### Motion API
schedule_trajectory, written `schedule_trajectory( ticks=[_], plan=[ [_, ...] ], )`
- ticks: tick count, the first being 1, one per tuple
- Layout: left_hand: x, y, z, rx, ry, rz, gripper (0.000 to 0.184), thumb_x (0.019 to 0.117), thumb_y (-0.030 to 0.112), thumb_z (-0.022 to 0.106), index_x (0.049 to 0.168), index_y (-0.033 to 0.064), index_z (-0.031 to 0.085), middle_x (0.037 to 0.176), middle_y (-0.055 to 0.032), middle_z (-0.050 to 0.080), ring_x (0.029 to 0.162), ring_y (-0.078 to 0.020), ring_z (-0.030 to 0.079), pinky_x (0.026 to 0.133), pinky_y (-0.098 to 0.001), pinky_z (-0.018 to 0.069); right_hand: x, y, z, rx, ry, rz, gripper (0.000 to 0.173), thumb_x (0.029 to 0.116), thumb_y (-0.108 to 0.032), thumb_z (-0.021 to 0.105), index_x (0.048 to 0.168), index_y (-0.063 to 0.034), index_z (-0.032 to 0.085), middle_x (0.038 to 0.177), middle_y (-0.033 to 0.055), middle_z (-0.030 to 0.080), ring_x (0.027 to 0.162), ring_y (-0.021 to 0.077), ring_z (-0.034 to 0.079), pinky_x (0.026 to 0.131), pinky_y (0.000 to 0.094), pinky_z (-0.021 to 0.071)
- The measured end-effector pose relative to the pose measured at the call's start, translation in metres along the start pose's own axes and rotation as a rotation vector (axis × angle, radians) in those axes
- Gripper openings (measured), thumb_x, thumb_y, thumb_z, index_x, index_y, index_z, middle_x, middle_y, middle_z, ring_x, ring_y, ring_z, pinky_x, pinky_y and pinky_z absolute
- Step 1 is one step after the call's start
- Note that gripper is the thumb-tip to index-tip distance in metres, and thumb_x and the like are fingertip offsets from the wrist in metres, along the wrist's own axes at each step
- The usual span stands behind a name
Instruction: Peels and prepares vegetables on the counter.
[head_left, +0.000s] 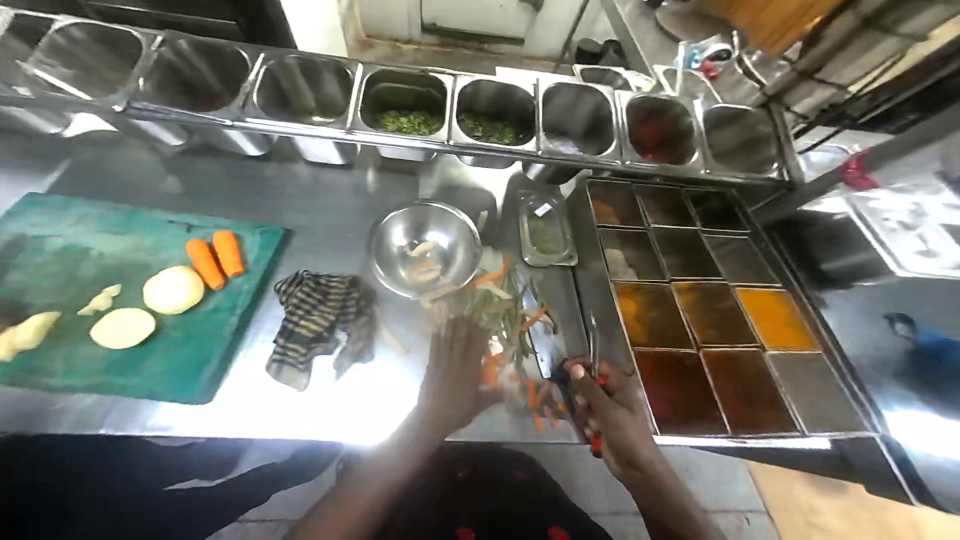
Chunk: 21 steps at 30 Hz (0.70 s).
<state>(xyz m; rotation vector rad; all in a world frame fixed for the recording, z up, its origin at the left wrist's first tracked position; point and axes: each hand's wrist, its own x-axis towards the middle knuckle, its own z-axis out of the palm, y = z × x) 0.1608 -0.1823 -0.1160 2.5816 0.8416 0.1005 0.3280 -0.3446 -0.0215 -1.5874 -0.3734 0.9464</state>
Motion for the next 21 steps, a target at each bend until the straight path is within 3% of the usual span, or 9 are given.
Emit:
schedule_trajectory(
  ticks=[4,7,9,11,12,13,15,17,21],
  plan=[
    [0.031,0.015,-0.002,-0.013,0.089,-0.058,0.092,0.0913,0.074,0.052,0.158,0.0131,0.039,0.169,-0.0180,0.020,0.157,-0.0392,0.013,0.125,-0.0621,0.0140,-0.002,0.003,-0.005,-0.165,-0.017,-0.140,0.029,0.0958,-0.031,0.066,0.112,-0.0063,0.064,0.074,0.0011,0.059,0.050,0.0094,0.050,0.042,0.0249,0.0428],
    [0.022,0.022,-0.016,-0.035,0.318,-0.011,0.064,0.0956,0.065,0.052,0.139,0.0191,0.063,0.160,-0.0136,0.042,0.149,-0.0419,0.033,0.116,-0.0646,0.0306,-0.004,0.011,-0.015,-0.380,0.011,-0.110,0.044,0.0939,-0.037,0.067,0.125,-0.0064,0.059,0.087,0.0044,0.067,0.065,0.0152,0.063,0.056,0.0338,0.0554],
    [0.024,0.024,-0.022,-0.006,0.405,0.044,0.046,0.0973,0.053,0.055,0.125,0.0200,0.071,0.148,-0.0093,0.055,0.138,-0.0387,0.047,0.106,-0.0628,0.0397,-0.007,0.022,-0.017,-0.452,0.017,-0.055,0.048,0.0946,-0.036,0.064,0.132,-0.0065,0.056,0.093,0.0053,0.068,0.070,0.0157,0.065,0.062,0.0355,0.0567],
    [0.038,0.029,-0.027,0.008,0.374,0.111,0.040,0.0958,0.046,0.061,0.124,0.0205,0.072,0.141,-0.0084,0.061,0.133,-0.0375,0.052,0.105,-0.0612,0.0429,-0.009,0.033,-0.015,-0.521,0.073,-0.136,0.047,0.0949,-0.028,0.058,0.136,-0.0048,0.056,0.105,0.0074,0.068,0.080,0.0157,0.067,0.070,0.0369,0.0587],
    [0.046,0.033,-0.030,0.030,0.292,0.143,0.044,0.0953,0.048,0.062,0.131,0.0229,0.069,0.144,-0.0077,0.059,0.137,-0.0367,0.049,0.108,-0.0610,0.0412,-0.010,0.037,-0.013,-0.531,0.111,-0.217,0.046,0.0957,-0.024,0.056,0.136,-0.0030,0.056,0.110,0.0097,0.068,0.083,0.0164,0.069,0.073,0.0378,0.0605],
    [0.054,0.039,-0.033,0.062,0.167,0.169,0.049,0.0949,0.050,0.063,0.138,0.0259,0.064,0.149,-0.0076,0.054,0.141,-0.0360,0.044,0.111,-0.0613,0.0373,-0.010,0.038,-0.011,-0.538,0.136,-0.277,0.044,0.0980,-0.023,0.055,0.137,-0.0024,0.055,0.111,0.0111,0.067,0.082,0.0168,0.069,0.071,0.0381,0.0619],
    [0.065,0.042,-0.029,0.128,0.057,0.236,0.039,0.0959,0.042,0.065,0.132,0.0265,0.068,0.150,-0.0047,0.054,0.143,-0.0312,0.043,0.114,-0.0597,0.0352,-0.008,0.033,-0.009,-0.536,0.117,-0.218,0.047,0.1031,-0.027,0.051,0.145,-0.0062,0.050,0.101,0.0096,0.069,0.072,0.0180,0.069,0.065,0.0400,0.0610],
    [0.062,0.033,-0.023,0.106,0.163,0.259,0.020,0.0959,0.030,0.067,0.110,0.0198,0.077,0.138,-0.0036,0.063,0.136,-0.0282,0.052,0.110,-0.0570,0.0413,-0.002,0.023,-0.009,-0.429,0.049,-0.105,0.046,0.1054,-0.028,0.049,0.147,-0.0084,0.047,0.089,0.0076,0.067,0.066,0.0189,0.065,0.060,0.0391,0.0579],
    [0.042,0.016,-0.025,-0.106,0.403,0.179,0.023,0.0955,0.035,0.065,0.103,0.0178,0.078,0.138,-0.0081,0.063,0.129,-0.0344,0.056,0.103,-0.0589,0.0476,0.001,0.010,-0.003,-0.100,-0.028,0.005,0.033,0.1043,-0.021,0.049,0.132,-0.0050,0.049,0.082,0.0064,0.065,0.057,0.0150,0.060,0.049,0.0301,0.0510]
  ],
)
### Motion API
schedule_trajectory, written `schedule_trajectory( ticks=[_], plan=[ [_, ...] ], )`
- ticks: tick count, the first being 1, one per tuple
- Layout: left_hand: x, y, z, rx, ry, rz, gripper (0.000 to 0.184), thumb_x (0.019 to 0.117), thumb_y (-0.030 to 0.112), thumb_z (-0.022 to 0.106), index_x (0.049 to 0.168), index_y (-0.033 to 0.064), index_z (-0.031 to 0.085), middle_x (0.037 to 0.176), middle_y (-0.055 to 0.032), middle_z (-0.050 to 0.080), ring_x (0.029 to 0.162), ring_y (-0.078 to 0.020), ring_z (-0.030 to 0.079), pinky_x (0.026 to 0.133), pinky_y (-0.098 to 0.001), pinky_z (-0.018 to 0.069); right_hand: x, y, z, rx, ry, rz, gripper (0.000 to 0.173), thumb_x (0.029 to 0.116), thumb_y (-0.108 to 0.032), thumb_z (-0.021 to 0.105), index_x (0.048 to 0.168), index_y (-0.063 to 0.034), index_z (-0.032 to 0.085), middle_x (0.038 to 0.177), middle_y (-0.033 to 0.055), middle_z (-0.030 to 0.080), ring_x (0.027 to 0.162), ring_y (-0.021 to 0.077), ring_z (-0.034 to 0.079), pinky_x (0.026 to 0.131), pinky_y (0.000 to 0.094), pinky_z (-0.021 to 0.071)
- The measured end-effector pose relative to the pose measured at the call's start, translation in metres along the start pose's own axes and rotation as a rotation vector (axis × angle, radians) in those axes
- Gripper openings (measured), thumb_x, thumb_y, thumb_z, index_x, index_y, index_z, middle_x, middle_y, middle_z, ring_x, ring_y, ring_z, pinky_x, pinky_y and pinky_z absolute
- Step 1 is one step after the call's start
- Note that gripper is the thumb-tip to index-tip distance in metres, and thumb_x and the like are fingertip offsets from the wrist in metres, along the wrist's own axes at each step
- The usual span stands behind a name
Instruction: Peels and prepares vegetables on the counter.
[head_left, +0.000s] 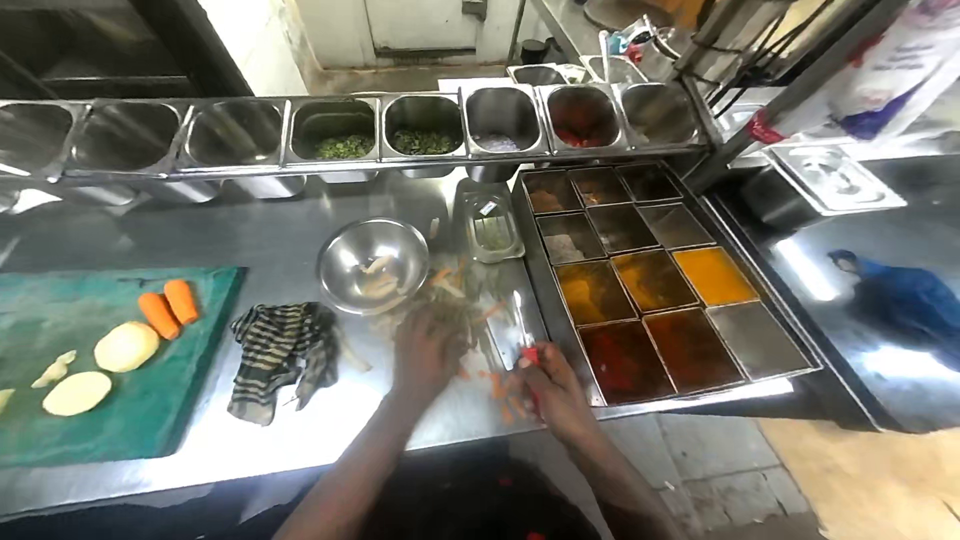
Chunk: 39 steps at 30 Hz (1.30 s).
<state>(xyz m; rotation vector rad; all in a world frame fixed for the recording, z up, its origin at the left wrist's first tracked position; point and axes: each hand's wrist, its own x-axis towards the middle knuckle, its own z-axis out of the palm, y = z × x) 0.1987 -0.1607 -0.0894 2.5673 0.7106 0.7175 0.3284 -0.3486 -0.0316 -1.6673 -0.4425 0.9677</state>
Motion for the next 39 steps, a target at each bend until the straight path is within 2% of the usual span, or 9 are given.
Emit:
schedule_trajectory(
  ticks=[5,8,13,20,22,24,31,36,39],
  plan=[
    [0.028,0.054,-0.044,-0.715,-0.279,-0.425,0.097,0.0769,0.029,0.090,0.156,0.0157,0.036,0.127,-0.0028,0.067,0.108,-0.0159,0.067,0.093,-0.0390,0.0576,-0.002,-0.003,0.013,-0.075,-0.125,-0.059,0.040,0.1018,-0.023,0.053,0.138,-0.0076,0.047,0.094,0.0031,0.069,0.063,0.0122,0.061,0.054,0.0283,0.0509],
    [0.036,0.051,-0.054,-0.806,-0.373,-0.503,0.088,0.0760,0.014,0.092,0.149,0.0191,0.044,0.092,-0.0047,0.073,0.077,-0.0175,0.071,0.074,-0.0372,0.0619,-0.005,-0.003,0.014,-0.277,-0.167,-0.174,0.040,0.1002,-0.027,0.054,0.136,-0.0091,0.047,0.095,0.0007,0.071,0.070,0.0125,0.065,0.061,0.0317,0.0544],
    [0.033,0.020,-0.082,-0.740,-0.609,-0.392,0.053,0.0850,0.010,0.083,0.133,0.0142,0.061,0.094,-0.0034,0.075,0.081,-0.0151,0.072,0.077,-0.0342,0.0625,-0.013,0.001,0.002,-0.496,-0.325,-0.204,0.039,0.1005,-0.032,0.055,0.131,-0.0090,0.053,0.097,0.0025,0.070,0.081,0.0164,0.069,0.072,0.0410,0.0592],
    [-0.031,-0.049,-0.113,-0.117,0.234,-0.585,0.034,0.0902,0.023,0.076,0.121,0.0106,0.069,0.101,-0.0062,0.073,0.088,-0.0207,0.070,0.080,-0.0449,0.0600,-0.017,-0.003,0.011,-0.093,-0.108,-0.161,0.036,0.0943,-0.015,0.058,0.128,-0.0036,0.054,0.098,0.0049,0.066,0.060,0.0125,0.061,0.046,0.0277,0.0514],
    [-0.049,-0.083,-0.121,0.217,0.148,-0.682,0.059,0.0870,0.037,0.078,0.138,0.0109,0.062,0.137,-0.0212,0.060,0.127,-0.0433,0.055,0.104,-0.0643,0.0445,-0.012,-0.006,0.021,-0.058,-0.112,-0.173,0.035,0.0945,-0.014,0.059,0.128,-0.0037,0.057,0.098,0.0058,0.066,0.060,0.0138,0.061,0.046,0.0282,0.0520],
    [-0.059,-0.103,-0.127,0.304,-0.055,-0.805,0.048,0.0915,0.037,0.073,0.134,0.0166,0.067,0.145,-0.0183,0.056,0.135,-0.0446,0.049,0.107,-0.0656,0.0427,-0.008,-0.007,0.032,-0.079,-0.140,-0.165,0.035,0.0947,-0.018,0.060,0.128,-0.0054,0.060,0.098,0.0059,0.067,0.062,0.0149,0.062,0.047,0.0283,0.0522],
    [-0.059,-0.087,-0.188,-0.546,0.729,-0.818,0.021,0.1030,0.018,0.062,0.117,0.0036,0.069,0.096,-0.0078,0.069,0.080,-0.0149,0.065,0.074,-0.0367,0.0567,0.025,-0.055,0.115,-0.229,-0.330,-0.217,0.035,0.1022,-0.025,0.056,0.132,-0.0081,0.062,0.103,0.0077,0.068,0.070,0.0156,0.064,0.059,0.0333,0.0560],
    [-0.055,-0.047,-0.174,-1.336,0.648,-0.748,0.037,0.1109,0.023,0.031,0.118,0.0020,0.060,0.103,-0.0102,0.071,0.092,-0.0185,0.070,0.082,-0.0392,0.0607,0.037,-0.081,0.200,-0.310,-0.507,-0.294,0.034,0.1034,-0.024,0.054,0.134,-0.0086,0.055,0.110,0.0109,0.066,0.077,0.0199,0.068,0.069,0.0394,0.0604],
    [-0.042,-0.037,-0.154,-1.270,0.781,-0.838,0.016,0.0959,-0.006,0.057,0.111,-0.0037,0.064,0.093,-0.0137,0.069,0.077,-0.0200,0.067,0.069,-0.0357,0.0594,0.030,-0.079,0.217,-0.428,-0.506,-0.367,0.033,0.1009,-0.019,0.054,0.131,-0.0041,0.056,0.113,0.0136,0.065,0.091,0.0225,0.068,0.081,0.0419,0.0582]
  ],
)
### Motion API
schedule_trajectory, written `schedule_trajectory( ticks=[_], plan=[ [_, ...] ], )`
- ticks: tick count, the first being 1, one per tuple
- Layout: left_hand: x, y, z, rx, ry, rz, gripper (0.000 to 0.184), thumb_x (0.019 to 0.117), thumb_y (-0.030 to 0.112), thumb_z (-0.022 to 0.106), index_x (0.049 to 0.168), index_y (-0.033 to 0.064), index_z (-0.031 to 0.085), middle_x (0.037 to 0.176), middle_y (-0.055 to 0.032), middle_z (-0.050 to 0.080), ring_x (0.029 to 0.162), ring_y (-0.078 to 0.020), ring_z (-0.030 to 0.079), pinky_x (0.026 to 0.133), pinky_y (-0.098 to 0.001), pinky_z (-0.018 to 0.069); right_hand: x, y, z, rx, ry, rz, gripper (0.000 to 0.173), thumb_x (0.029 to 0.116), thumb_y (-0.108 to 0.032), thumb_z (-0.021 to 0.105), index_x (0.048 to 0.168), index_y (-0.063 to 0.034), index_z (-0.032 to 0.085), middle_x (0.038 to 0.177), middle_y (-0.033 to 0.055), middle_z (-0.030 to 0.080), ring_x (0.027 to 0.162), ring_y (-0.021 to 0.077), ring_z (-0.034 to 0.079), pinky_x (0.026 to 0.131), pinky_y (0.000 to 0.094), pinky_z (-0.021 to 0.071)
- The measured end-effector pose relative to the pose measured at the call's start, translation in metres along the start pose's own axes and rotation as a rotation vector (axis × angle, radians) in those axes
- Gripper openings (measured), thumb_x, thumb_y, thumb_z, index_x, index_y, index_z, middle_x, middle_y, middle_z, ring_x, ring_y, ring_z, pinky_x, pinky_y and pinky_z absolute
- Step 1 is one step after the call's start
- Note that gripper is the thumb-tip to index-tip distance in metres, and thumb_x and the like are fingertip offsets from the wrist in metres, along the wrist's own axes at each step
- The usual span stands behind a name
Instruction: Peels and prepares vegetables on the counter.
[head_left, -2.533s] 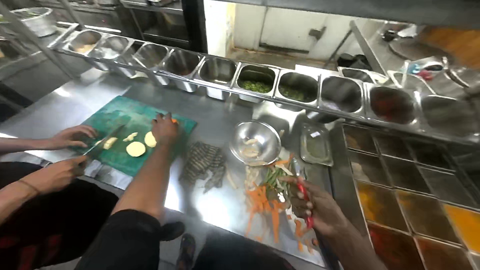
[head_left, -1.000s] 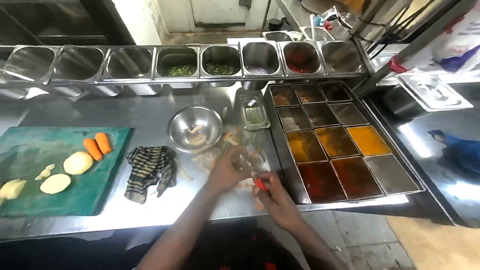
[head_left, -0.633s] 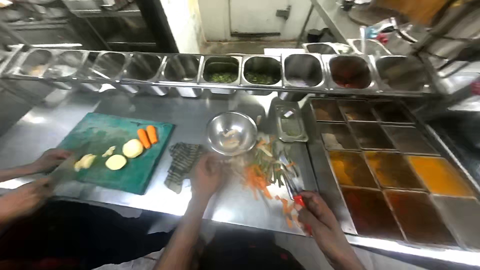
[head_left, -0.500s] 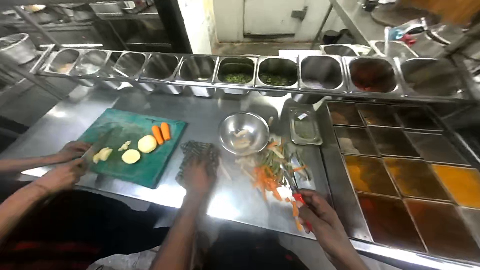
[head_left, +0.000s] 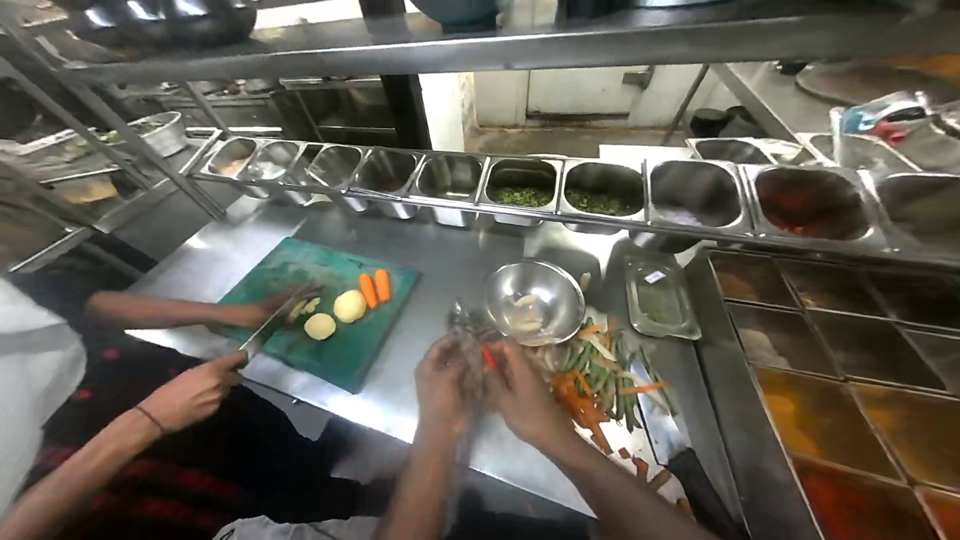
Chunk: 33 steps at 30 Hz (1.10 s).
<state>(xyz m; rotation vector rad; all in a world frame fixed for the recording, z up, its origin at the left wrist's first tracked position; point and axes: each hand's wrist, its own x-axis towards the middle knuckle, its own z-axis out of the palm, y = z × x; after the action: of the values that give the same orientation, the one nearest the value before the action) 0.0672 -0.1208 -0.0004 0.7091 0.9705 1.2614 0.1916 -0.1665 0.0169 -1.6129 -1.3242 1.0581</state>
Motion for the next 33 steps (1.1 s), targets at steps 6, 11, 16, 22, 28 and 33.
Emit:
schedule_trajectory(
  ticks=[6,11,16,22,28,33],
  plan=[
    [0.005,-0.002,0.006,-0.015,0.175,-0.055,0.055,0.0763,-0.017,0.074,0.121,-0.0026,0.045,0.086,-0.0154,0.068,0.068,-0.0219,0.067,0.058,-0.0367,0.0580,-0.014,0.007,-0.014,-0.172,-0.059,-0.096,0.033,0.1031,-0.023,0.051,0.128,-0.0034,0.059,0.122,0.0156,0.064,0.111,0.0264,0.064,0.097,0.0451,0.0534],
    [0.001,-0.002,0.019,-0.067,0.143,-0.130,0.042,0.0879,-0.011,0.061,0.127,-0.0014,0.050,0.089,-0.0159,0.067,0.069,-0.0223,0.066,0.059,-0.0374,0.0573,-0.031,0.002,-0.044,-0.198,-0.114,-0.072,0.034,0.1042,-0.024,0.051,0.133,-0.0080,0.059,0.125,0.0136,0.064,0.108,0.0250,0.066,0.094,0.0462,0.0545],
    [0.011,0.020,0.016,-0.180,0.206,-0.130,0.019,0.1039,0.019,0.046,0.102,0.0082,0.061,0.078,-0.0053,0.064,0.063,-0.0142,0.063,0.055,-0.0311,0.0556,-0.055,0.024,-0.082,-0.081,-0.054,-0.099,0.030,0.1007,-0.022,0.055,0.127,-0.0090,0.064,0.119,0.0082,0.066,0.088,0.0162,0.067,0.077,0.0368,0.0584],
    [0.018,0.041,-0.012,0.114,0.062,0.085,0.028,0.1034,0.008,0.041,0.123,0.0087,0.060,0.087,-0.0028,0.066,0.069,-0.0101,0.064,0.059,-0.0286,0.0566,-0.064,0.024,-0.103,0.288,0.011,0.059,0.027,0.0992,-0.015,0.059,0.125,-0.0085,0.065,0.107,0.0044,0.068,0.065,0.0106,0.062,0.054,0.0249,0.0533],
    [-0.010,0.020,0.001,0.105,-0.015,0.207,0.035,0.0896,-0.007,0.059,0.122,0.0070,0.061,0.099,-0.0067,0.068,0.080,-0.0130,0.067,0.067,-0.0290,0.0588,-0.053,0.015,-0.070,0.208,0.150,-0.160,0.030,0.0980,-0.021,0.064,0.124,-0.0085,0.069,0.104,0.0039,0.072,0.066,0.0126,0.065,0.057,0.0294,0.0570],
    [-0.017,0.012,0.001,-0.233,-0.239,-0.133,0.037,0.0990,0.004,0.037,0.128,0.0123,0.058,0.098,-0.0107,0.070,0.081,-0.0178,0.070,0.073,-0.0360,0.0605,-0.041,-0.001,-0.049,0.473,-0.080,-0.044,0.027,0.1006,-0.021,0.060,0.122,-0.0063,0.067,0.100,0.0053,0.070,0.056,0.0072,0.053,0.048,0.0223,0.0429]
  ],
)
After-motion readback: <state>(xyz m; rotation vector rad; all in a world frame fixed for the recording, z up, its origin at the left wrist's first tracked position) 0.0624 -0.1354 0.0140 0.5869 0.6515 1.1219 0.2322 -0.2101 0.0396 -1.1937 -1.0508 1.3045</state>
